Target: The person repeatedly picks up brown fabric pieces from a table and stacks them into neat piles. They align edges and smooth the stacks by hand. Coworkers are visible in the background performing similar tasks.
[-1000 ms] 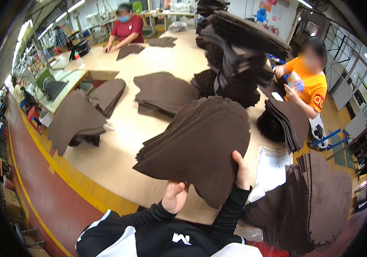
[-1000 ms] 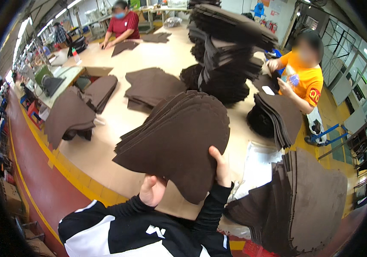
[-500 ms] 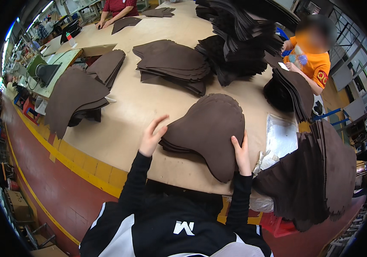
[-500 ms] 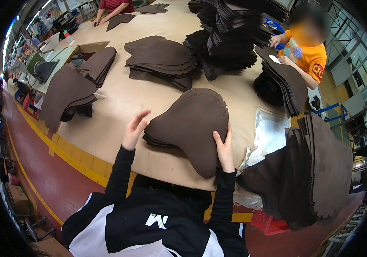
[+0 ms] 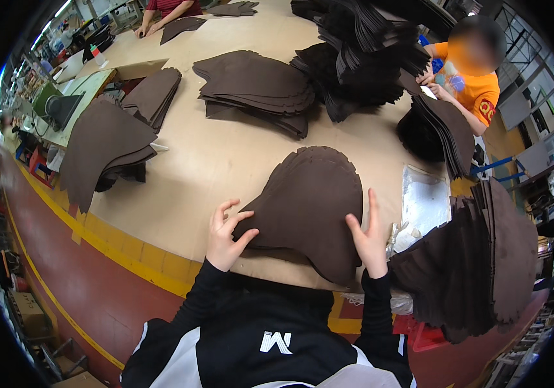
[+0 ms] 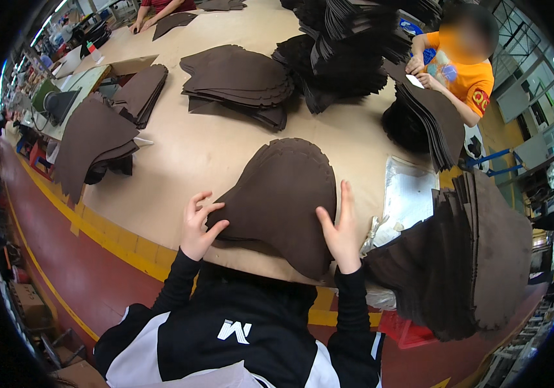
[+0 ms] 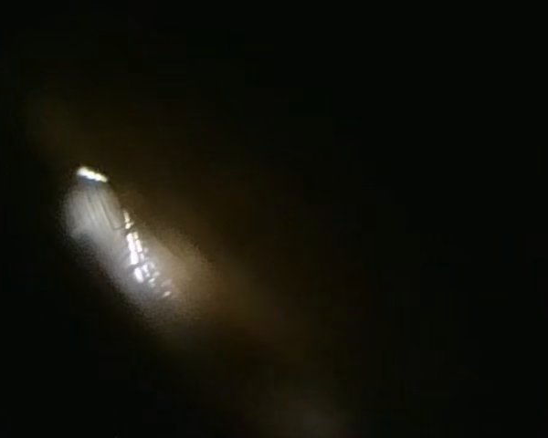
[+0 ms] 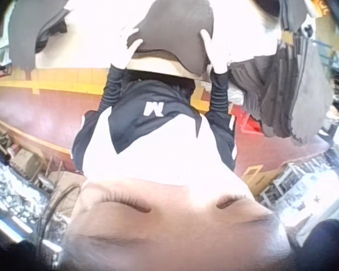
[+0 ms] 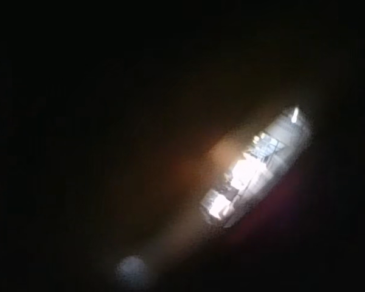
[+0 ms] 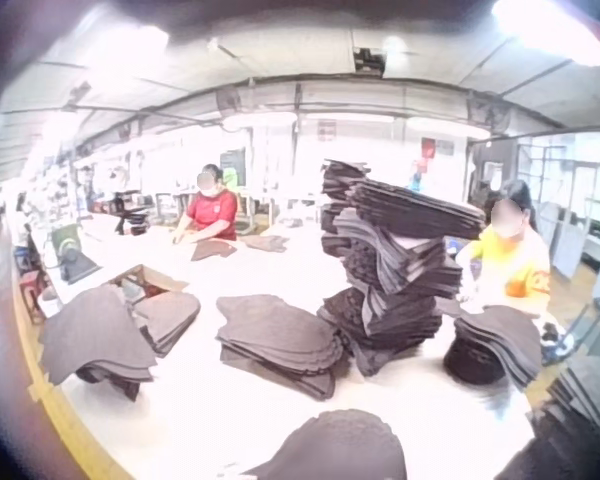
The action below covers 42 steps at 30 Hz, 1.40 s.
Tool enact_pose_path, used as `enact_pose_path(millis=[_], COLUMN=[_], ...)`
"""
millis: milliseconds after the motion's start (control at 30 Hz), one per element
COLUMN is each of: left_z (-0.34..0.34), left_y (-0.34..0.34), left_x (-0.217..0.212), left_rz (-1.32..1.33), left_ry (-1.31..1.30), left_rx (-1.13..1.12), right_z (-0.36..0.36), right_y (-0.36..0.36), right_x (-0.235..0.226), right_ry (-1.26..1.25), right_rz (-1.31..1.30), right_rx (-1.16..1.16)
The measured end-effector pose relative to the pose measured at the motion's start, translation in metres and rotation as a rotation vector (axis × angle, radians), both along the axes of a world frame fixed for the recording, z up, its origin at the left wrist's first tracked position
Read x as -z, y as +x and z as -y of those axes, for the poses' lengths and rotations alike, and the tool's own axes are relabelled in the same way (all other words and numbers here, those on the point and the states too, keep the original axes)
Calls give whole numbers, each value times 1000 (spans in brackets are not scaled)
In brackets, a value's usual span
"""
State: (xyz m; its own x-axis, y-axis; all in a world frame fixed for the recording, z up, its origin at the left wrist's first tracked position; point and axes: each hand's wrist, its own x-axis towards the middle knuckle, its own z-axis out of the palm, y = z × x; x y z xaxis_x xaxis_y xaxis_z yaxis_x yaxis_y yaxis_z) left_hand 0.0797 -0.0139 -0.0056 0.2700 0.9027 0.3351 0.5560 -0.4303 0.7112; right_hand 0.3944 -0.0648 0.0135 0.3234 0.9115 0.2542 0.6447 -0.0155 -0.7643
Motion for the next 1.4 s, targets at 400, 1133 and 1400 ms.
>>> enact_pose_path(millis=[400, 1133, 1400], left_z=[-9, -53, -87], left_y=[11, -64, -181], left_x=[-12, 9, 27], left_rz=[81, 589, 19], left_ry=[-301, -365, 22], left_rx=[10, -296, -576], right_z=[-46, -28, -7], right_y=[-38, 16, -38], right_x=[-12, -32, -22], right_ry=[52, -3, -38], right_rz=[800, 602, 683], right_rx=[-599, -132, -628])
